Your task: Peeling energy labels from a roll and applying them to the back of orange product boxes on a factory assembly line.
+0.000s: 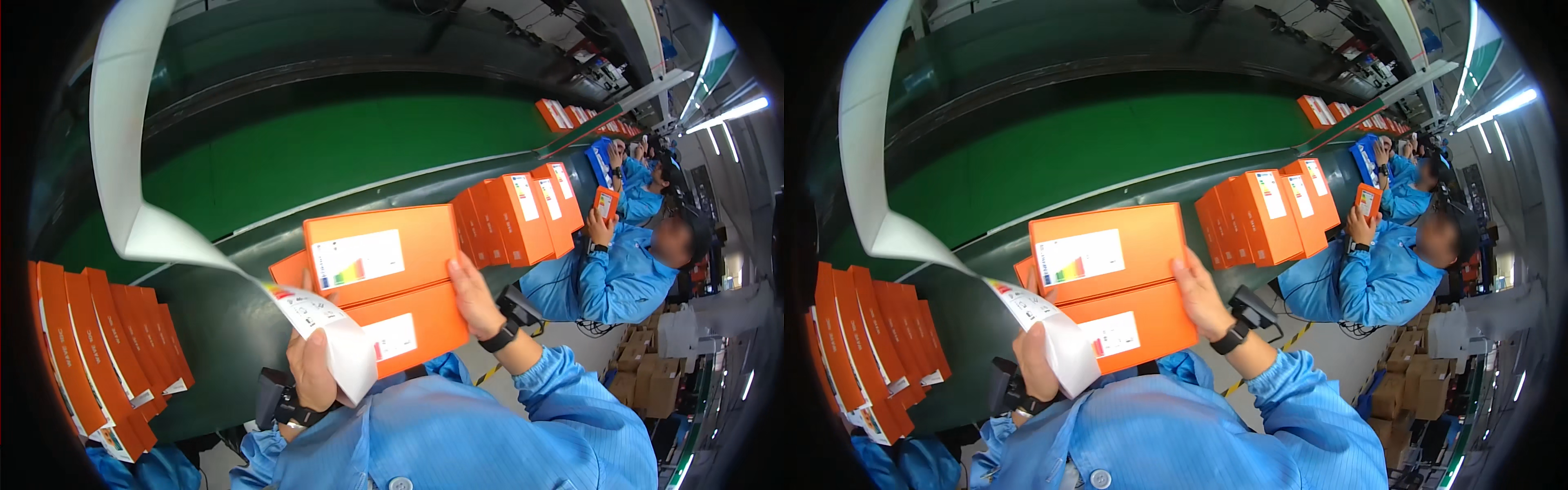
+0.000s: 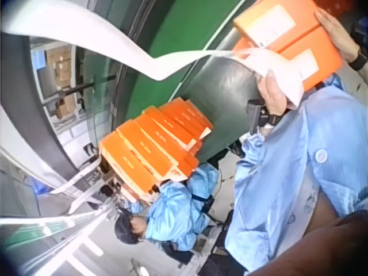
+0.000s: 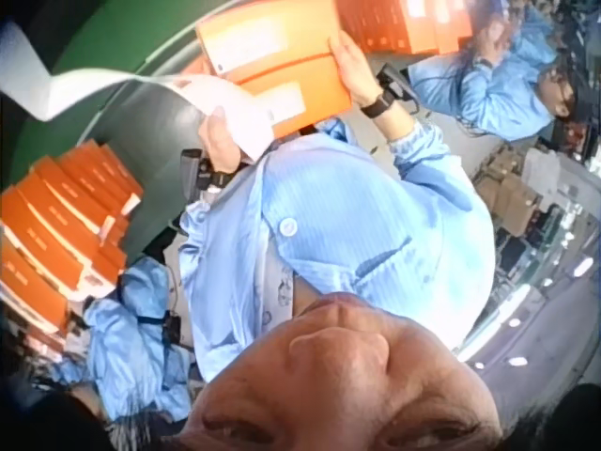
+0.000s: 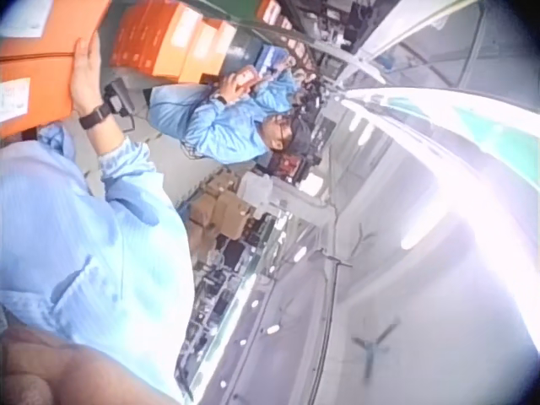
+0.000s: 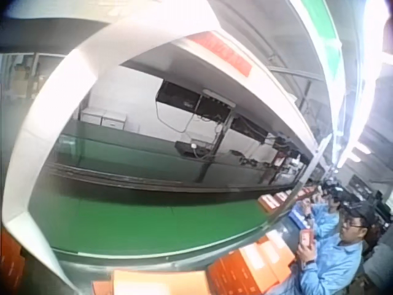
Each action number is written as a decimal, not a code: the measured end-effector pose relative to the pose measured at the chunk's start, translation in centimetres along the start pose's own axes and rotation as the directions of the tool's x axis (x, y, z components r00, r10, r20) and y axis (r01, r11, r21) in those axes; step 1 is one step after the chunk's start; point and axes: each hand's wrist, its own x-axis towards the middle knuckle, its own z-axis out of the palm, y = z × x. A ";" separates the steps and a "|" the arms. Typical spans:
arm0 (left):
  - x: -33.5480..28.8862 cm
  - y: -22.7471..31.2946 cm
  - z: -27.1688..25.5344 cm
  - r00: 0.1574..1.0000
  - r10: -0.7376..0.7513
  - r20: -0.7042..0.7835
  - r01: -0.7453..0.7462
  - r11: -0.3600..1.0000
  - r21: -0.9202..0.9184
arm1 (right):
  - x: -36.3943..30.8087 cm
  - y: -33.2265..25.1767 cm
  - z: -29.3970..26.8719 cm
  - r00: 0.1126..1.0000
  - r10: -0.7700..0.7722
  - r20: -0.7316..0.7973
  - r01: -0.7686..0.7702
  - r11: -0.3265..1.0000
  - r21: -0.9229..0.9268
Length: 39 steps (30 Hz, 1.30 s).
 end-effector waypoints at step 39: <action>-11.6 6.7 -16.2 0.983 -0.175 -0.048 0.179 0.894 0.412 | 7.3 -39.0 9.0 -0.145 -0.848 0.509 0.767 -0.422 -0.484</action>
